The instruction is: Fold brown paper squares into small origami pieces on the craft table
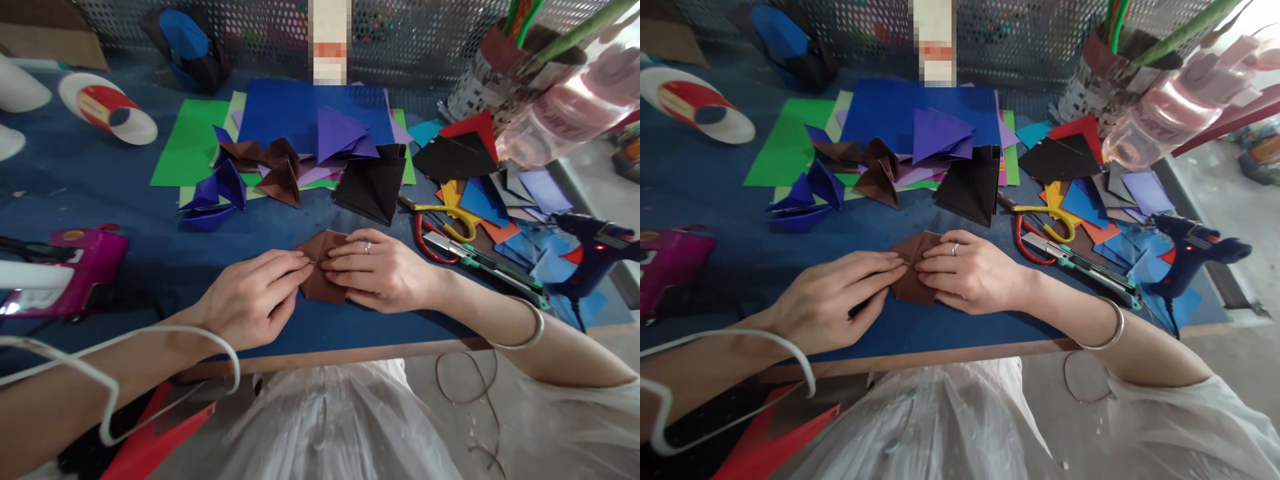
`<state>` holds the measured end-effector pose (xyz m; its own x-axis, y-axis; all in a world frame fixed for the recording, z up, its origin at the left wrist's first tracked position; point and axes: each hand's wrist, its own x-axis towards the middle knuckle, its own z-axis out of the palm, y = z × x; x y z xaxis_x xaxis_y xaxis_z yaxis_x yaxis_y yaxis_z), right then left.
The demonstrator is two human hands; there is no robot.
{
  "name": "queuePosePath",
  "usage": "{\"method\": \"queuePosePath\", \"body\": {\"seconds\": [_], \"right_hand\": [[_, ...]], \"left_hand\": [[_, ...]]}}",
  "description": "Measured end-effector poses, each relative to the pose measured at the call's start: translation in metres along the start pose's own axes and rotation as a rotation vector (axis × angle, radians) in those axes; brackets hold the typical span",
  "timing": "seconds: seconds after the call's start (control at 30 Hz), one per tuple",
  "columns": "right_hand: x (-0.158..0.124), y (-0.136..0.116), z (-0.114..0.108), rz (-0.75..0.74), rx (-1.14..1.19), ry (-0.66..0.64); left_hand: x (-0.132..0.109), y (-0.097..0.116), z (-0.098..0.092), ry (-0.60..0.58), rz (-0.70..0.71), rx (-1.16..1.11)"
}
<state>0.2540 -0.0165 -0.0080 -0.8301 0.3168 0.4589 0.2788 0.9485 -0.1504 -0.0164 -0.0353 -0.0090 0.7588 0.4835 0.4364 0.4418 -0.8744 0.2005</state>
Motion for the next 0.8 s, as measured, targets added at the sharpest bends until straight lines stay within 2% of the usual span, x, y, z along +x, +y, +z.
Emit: {"method": "queuePosePath", "body": {"seconds": [0.17,0.27,0.37,0.53,0.8], "right_hand": [[0.0,0.0,0.0,-0.034,0.065,0.04],[0.002,-0.003,0.001,0.008,0.126,0.067],[0.004,-0.008,0.003,0.148,0.209,0.087],[0.009,-0.015,0.005,0.43,0.353,0.035],[0.022,-0.024,0.01,0.692,0.222,-0.015]], "left_hand": [[-0.004,-0.002,0.001,0.017,0.045,0.029],[-0.006,-0.001,0.001,0.032,0.075,0.014],[-0.008,0.001,0.0,0.052,0.102,-0.032],[-0.01,0.007,-0.001,0.058,0.146,-0.078],[-0.01,0.004,0.0,0.061,0.173,-0.052]]}}
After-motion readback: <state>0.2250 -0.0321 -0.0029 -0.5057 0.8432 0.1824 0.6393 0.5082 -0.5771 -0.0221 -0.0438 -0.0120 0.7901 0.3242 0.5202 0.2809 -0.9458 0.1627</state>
